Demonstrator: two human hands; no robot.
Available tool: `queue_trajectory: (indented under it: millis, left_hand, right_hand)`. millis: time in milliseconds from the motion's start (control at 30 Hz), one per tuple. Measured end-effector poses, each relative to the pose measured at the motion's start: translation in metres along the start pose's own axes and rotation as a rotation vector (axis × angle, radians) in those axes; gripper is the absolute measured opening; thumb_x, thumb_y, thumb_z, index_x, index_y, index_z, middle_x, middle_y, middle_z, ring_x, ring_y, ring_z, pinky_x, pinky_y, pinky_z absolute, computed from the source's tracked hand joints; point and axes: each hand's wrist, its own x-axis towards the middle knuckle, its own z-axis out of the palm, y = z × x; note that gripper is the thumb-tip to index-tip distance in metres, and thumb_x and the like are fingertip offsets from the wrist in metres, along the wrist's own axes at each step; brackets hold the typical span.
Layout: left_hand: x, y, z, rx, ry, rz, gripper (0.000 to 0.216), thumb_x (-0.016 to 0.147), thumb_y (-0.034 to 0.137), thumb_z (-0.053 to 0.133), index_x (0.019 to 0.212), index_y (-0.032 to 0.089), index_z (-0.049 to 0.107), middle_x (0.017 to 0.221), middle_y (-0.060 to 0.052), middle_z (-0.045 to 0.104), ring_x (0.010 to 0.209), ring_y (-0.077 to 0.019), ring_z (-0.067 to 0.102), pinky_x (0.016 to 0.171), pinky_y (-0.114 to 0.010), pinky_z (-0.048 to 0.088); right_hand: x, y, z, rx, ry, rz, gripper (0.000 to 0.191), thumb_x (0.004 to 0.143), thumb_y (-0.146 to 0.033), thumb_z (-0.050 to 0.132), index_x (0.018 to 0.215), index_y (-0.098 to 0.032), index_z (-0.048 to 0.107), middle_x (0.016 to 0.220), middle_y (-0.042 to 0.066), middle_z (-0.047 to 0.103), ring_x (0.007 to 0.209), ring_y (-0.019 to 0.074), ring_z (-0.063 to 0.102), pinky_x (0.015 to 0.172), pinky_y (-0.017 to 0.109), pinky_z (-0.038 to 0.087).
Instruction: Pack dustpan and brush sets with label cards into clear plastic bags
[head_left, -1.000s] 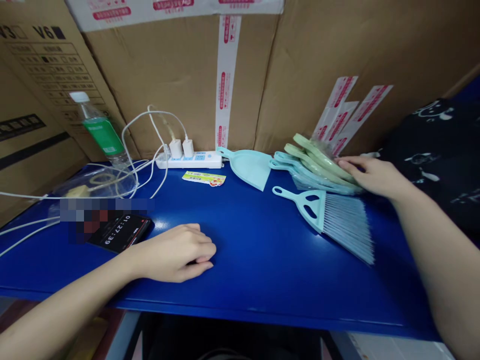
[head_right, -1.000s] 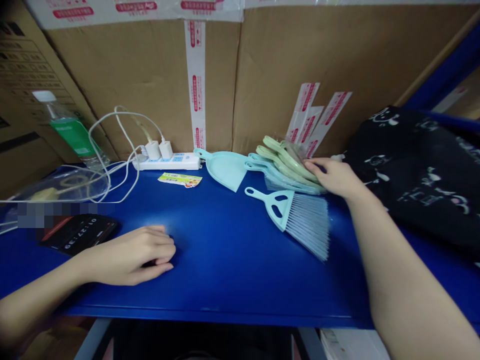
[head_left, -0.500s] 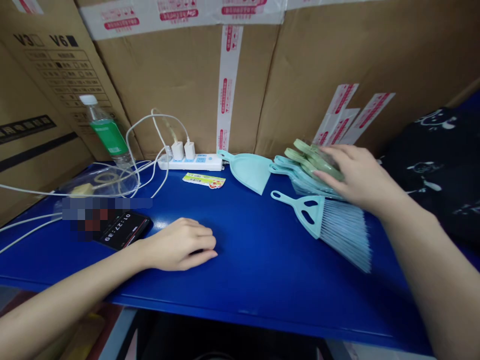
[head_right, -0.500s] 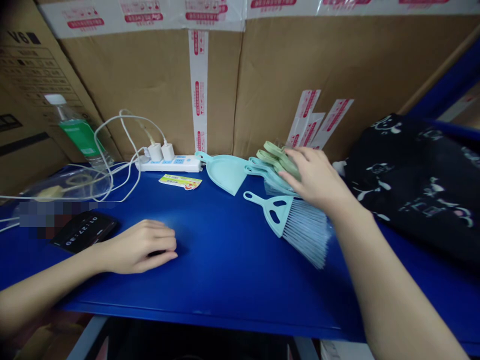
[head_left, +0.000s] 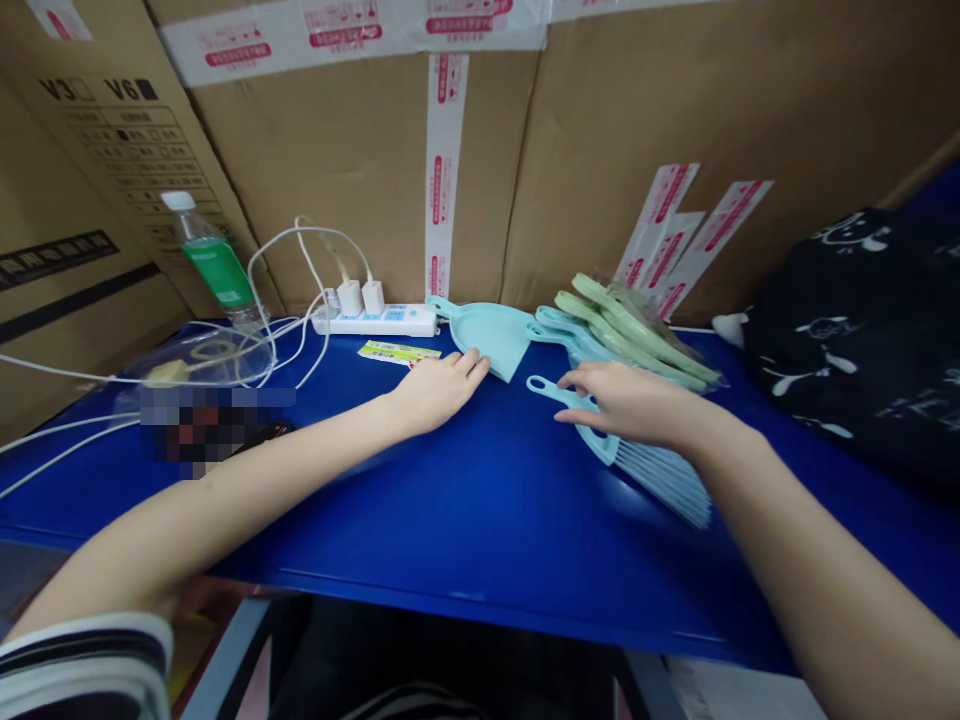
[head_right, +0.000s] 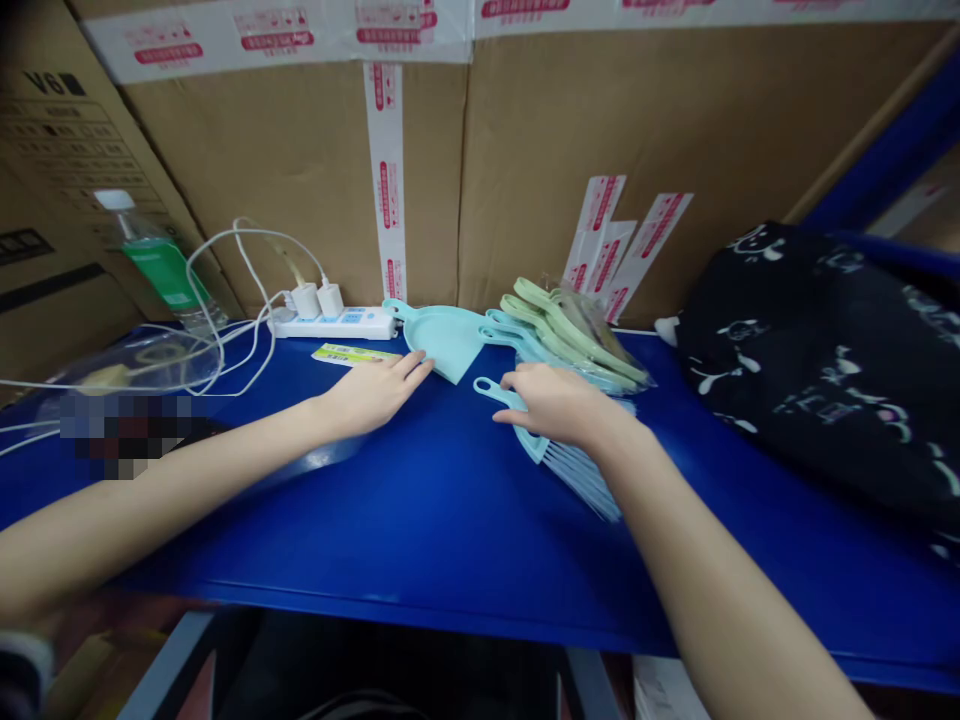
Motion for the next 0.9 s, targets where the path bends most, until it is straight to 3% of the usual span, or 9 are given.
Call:
queue_trajectory:
  millis: [200, 467, 733, 900]
  left_hand:
    - [0.025, -0.002, -0.007, 0.002, -0.057, 0.026, 0.025, 0.09, 0.001, 0.042, 0.103, 0.008, 0.062, 0.088, -0.012, 0.065, 0.081, -0.0208, 0.066, 0.061, -0.027, 0.048]
    - [-0.004, 0.008, -0.015, 0.021, -0.059, 0.159, 0.019, 0.088, 0.003, 0.048, 0.094, 0.012, 0.063, 0.082, -0.008, 0.064, 0.072, -0.0186, 0.065, 0.053, -0.026, 0.044]
    - [-0.052, 0.023, -0.008, -0.051, 0.127, 0.309, 0.019, 0.092, 0.007, 0.043, 0.097, 0.013, 0.062, 0.079, -0.005, 0.064, 0.069, -0.0168, 0.062, 0.054, -0.027, 0.047]
    - [-0.076, 0.021, -0.007, -0.291, 0.315, 0.346, 0.027, 0.094, 0.012, 0.04, 0.115, 0.012, 0.058, 0.102, -0.007, 0.068, 0.086, -0.0178, 0.062, 0.073, -0.029, 0.054]
  right_hand:
    - [-0.002, -0.006, 0.008, -0.108, 0.007, 0.072, 0.036, 0.085, -0.027, 0.051, 0.115, -0.013, 0.063, 0.105, 0.016, 0.068, 0.089, 0.0294, 0.067, 0.07, 0.036, 0.049]
    - [-0.002, -0.01, 0.01, -0.162, 0.063, 0.101, 0.024, 0.084, -0.024, 0.047, 0.094, -0.015, 0.067, 0.097, 0.016, 0.065, 0.074, 0.0236, 0.065, 0.058, 0.031, 0.044]
    - [0.003, -0.006, 0.014, -0.139, 0.167, 0.003, 0.018, 0.083, -0.024, 0.047, 0.082, -0.016, 0.064, 0.086, 0.012, 0.064, 0.075, 0.0234, 0.06, 0.059, 0.032, 0.044]
    - [0.005, -0.011, 0.017, -0.087, 0.368, -0.175, 0.015, 0.082, -0.027, 0.048, 0.076, -0.02, 0.06, 0.078, 0.011, 0.064, 0.087, 0.0283, 0.057, 0.072, 0.037, 0.046]
